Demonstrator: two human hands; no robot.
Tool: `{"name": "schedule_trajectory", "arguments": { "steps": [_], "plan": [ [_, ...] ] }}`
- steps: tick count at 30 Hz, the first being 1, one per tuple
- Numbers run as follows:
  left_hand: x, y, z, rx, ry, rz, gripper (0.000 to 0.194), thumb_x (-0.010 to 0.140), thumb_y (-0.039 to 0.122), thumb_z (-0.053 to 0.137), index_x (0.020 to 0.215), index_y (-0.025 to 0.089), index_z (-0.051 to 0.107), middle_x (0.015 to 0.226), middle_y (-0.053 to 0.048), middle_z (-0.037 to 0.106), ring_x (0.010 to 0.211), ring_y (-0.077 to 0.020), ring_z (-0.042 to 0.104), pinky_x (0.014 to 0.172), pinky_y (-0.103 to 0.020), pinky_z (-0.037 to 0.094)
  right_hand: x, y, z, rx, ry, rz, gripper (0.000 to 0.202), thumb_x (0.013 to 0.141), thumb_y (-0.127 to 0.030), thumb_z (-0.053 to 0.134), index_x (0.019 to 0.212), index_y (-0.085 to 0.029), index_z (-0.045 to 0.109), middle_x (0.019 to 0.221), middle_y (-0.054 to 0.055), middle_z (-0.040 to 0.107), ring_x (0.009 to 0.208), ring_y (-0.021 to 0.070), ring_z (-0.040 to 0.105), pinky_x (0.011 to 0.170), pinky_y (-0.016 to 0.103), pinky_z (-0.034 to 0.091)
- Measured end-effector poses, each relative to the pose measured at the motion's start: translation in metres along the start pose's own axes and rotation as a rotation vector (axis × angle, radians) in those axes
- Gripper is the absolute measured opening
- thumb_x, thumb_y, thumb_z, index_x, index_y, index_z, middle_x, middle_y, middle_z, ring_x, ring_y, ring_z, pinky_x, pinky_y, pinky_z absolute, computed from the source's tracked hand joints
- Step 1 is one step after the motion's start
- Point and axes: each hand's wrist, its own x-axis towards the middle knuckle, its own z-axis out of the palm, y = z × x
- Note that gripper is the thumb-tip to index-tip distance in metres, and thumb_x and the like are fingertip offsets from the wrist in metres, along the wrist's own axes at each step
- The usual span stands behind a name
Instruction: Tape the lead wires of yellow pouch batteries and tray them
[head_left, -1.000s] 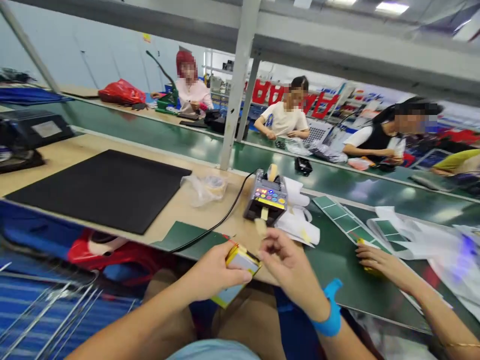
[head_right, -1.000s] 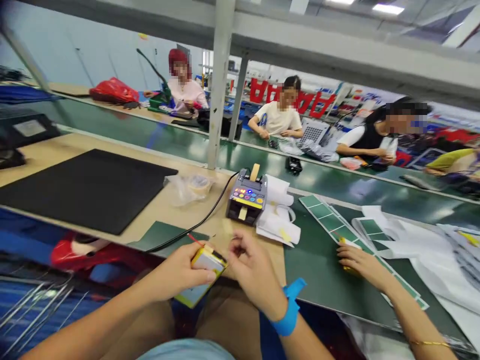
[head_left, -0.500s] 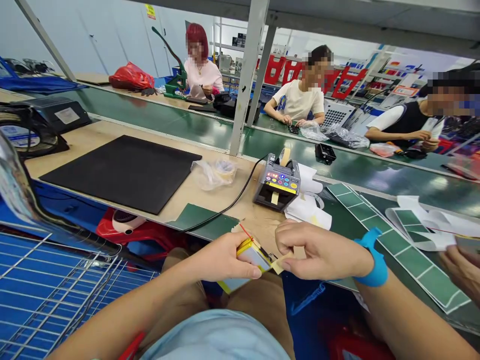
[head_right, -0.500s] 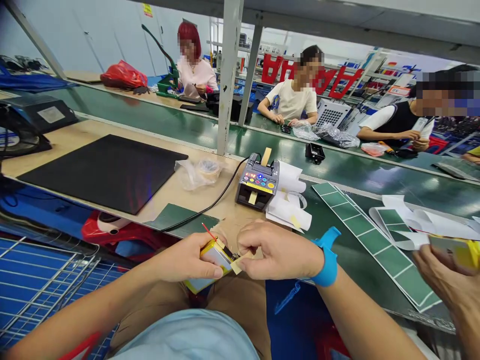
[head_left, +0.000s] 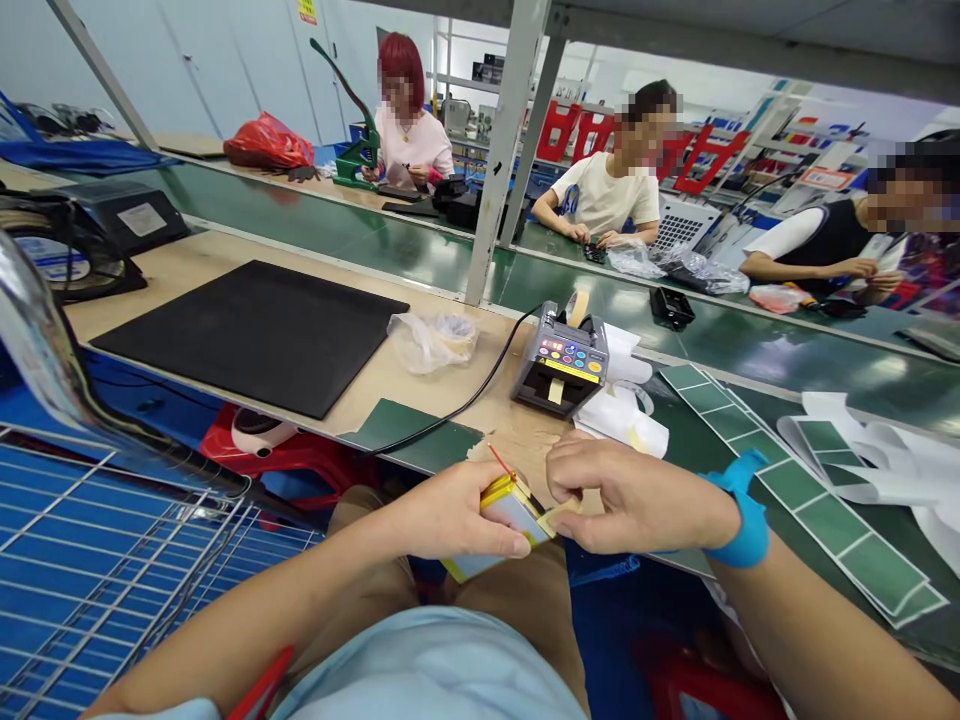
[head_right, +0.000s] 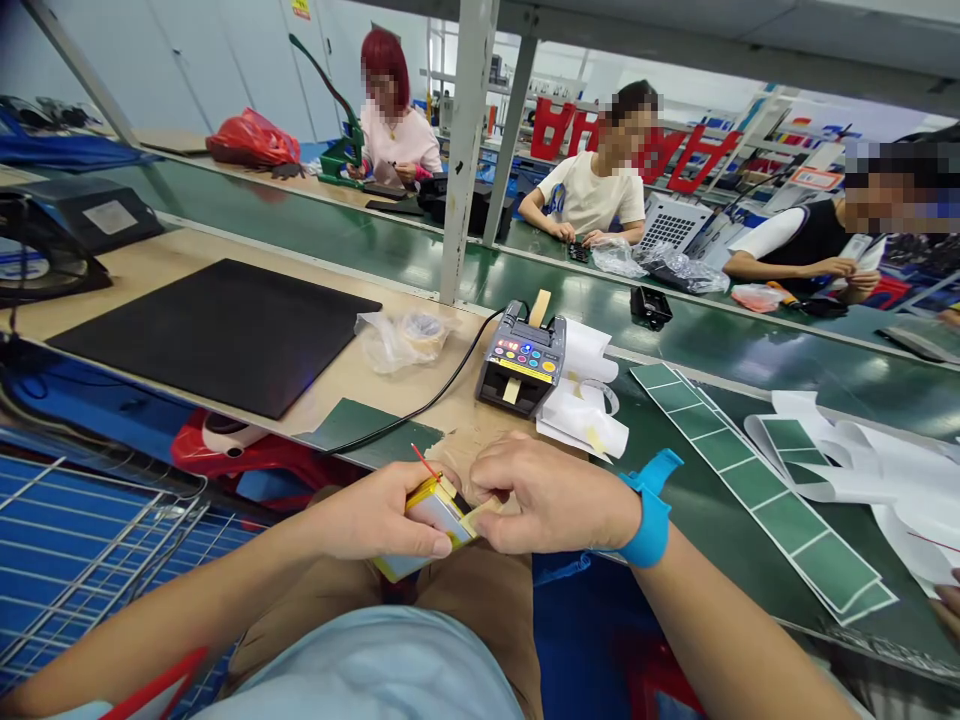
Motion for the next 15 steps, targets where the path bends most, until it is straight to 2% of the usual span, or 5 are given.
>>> {"name": "schedule_trajectory", "arguments": {
  "steps": [9,12,15],
  "plan": [
    [-0.004,0.004,0.002,0.084,0.066,0.036,0.024,0.067,0.023,0.070,0.087,0.016,0.057,0.070,0.005,0.053,0.062,-0.0102,0.046,0.054,-0.018,0.036,0.000,-0.004,0.002,-0.054,0.047,0.047,0.025,0.075,-0.017,0.055,0.061,-0.018,0.034,0.064,-0.004,0.042,0.064,0.0107,0.036,0.068,0.026,0.030],
    [-0.008,0.010,0.004,0.184,0.088,0.077,0.018,0.070,0.020,0.067,0.084,0.019,0.056,0.064,0.008,0.048,0.059,-0.0087,0.042,0.054,-0.017,0.033,-0.003,-0.008,0.003,-0.108,0.064,0.089,0.025,0.075,-0.020,0.058,0.061,-0.018,0.038,0.062,-0.003,0.042,0.063,0.0113,0.036,0.066,0.026,0.030],
    [-0.012,0.016,0.005,0.303,0.118,0.095,0.015,0.072,0.021,0.065,0.085,0.020,0.057,0.061,0.009,0.046,0.056,-0.0082,0.039,0.053,-0.017,0.030,-0.012,-0.014,0.003,-0.155,0.120,0.180,0.019,0.075,-0.026,0.063,0.067,-0.017,0.048,0.064,-0.002,0.046,0.065,0.0129,0.040,0.066,0.027,0.031]
  ]
}}
